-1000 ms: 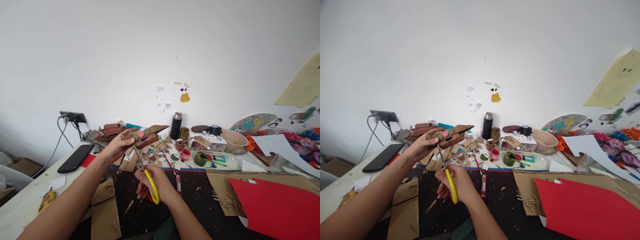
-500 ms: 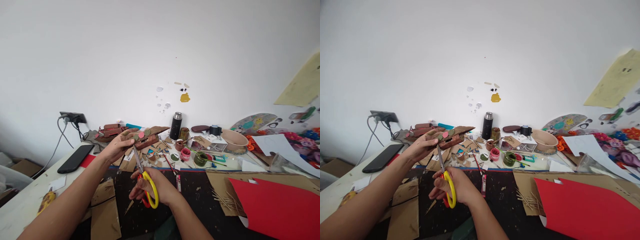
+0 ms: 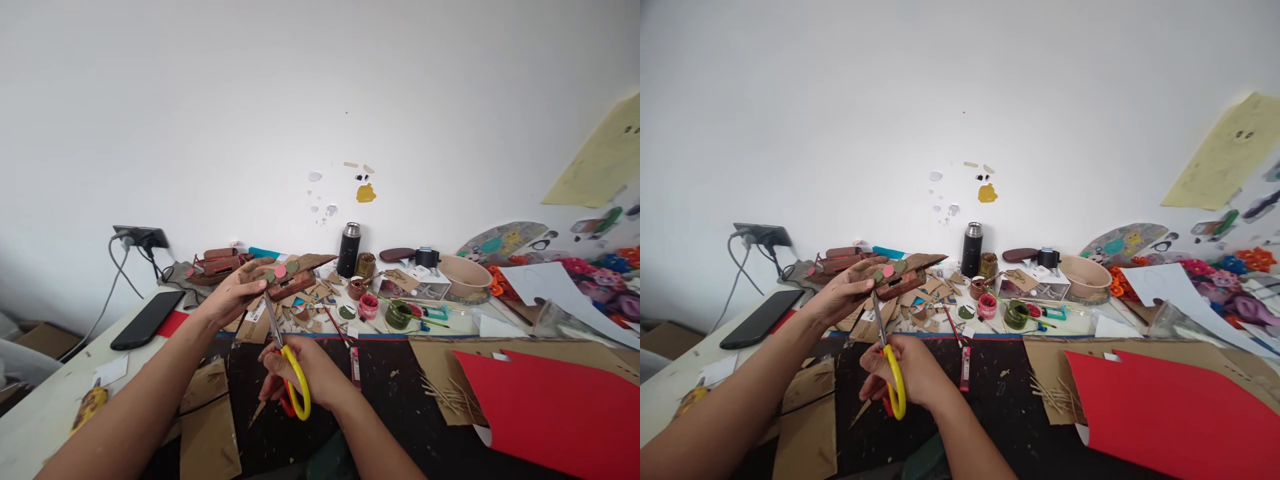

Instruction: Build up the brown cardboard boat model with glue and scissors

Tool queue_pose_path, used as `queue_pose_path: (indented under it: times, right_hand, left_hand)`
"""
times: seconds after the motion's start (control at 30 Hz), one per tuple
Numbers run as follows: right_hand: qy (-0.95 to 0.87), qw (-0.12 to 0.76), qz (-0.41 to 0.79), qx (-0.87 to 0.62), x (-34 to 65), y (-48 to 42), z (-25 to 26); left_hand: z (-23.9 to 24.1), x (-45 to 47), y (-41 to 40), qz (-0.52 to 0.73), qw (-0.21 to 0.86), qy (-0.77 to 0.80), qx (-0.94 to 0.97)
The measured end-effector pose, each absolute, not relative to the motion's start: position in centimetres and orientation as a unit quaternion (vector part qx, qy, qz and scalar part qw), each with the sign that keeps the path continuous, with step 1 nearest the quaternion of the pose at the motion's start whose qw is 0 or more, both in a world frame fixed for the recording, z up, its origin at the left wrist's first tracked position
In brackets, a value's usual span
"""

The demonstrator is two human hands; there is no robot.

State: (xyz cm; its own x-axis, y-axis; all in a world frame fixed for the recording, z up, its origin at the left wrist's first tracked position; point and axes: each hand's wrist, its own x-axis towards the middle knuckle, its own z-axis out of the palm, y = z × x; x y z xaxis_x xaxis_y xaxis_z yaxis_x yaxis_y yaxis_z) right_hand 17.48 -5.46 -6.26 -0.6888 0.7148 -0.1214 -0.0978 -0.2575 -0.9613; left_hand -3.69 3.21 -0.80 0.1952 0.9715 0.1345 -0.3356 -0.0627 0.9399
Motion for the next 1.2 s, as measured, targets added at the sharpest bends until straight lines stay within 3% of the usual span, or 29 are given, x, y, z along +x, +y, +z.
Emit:
queue_pose_path:
  times: [0.97, 1.2]
  right_hand:
    - [-0.524, 0.231, 0.791, -0.216, 18.9, -5.7, -5.7]
    - [-0.539, 0.187, 0.792, -0.217, 18.7, -5.8, -6.0]
  left_hand:
    - [-0.8, -3.6, 3.0, 0.538, 0.595, 0.333, 0.496]
    - [-0.8, -3.7, 3.2, 0.552, 0.592, 0.328, 0.488]
